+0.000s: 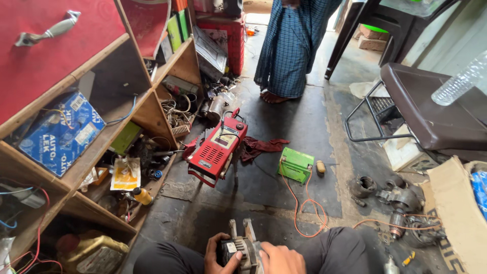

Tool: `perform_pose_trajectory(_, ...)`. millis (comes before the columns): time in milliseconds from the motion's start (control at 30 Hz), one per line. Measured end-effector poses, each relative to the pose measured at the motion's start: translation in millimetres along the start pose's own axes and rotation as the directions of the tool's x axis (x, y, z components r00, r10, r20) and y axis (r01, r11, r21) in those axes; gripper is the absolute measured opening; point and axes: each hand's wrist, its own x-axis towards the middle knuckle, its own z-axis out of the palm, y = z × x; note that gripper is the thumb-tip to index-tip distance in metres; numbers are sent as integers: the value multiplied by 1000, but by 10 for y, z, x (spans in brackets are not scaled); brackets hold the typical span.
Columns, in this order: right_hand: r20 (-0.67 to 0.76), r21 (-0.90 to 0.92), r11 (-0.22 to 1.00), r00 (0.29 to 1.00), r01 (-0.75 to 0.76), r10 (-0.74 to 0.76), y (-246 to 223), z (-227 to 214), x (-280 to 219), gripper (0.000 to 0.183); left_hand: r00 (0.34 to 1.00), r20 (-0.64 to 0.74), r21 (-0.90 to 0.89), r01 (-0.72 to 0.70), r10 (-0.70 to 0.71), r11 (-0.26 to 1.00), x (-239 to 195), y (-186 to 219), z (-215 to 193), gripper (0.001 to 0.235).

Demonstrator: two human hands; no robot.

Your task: The person sits on the floor and uses a flathead screwdriver to scrape and clean the surface of a car alternator. They rotate the alternator to access different sides and continue scraping the metal housing.

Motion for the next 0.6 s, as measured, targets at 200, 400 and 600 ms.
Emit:
perform_pose_trajectory(200, 95, -30, 999, 995, 43, -39, -103, -177, -50, 34, 999, -17, 1, 48, -48, 999, 16, 33, -35, 60)
perform_pose_trajectory(400, -44, 23, 995, 994, 100, -99, -116, -244, -170, 36, 991, -27, 86, -127, 130, 988, -43, 147, -21, 58)
perform_pose_trajectory(600, -42, 14, 999, 998, 38, -37, -223, -351, -255, 33, 1000, -8, 51, 15, -14, 999, -94, 374, -37, 56)
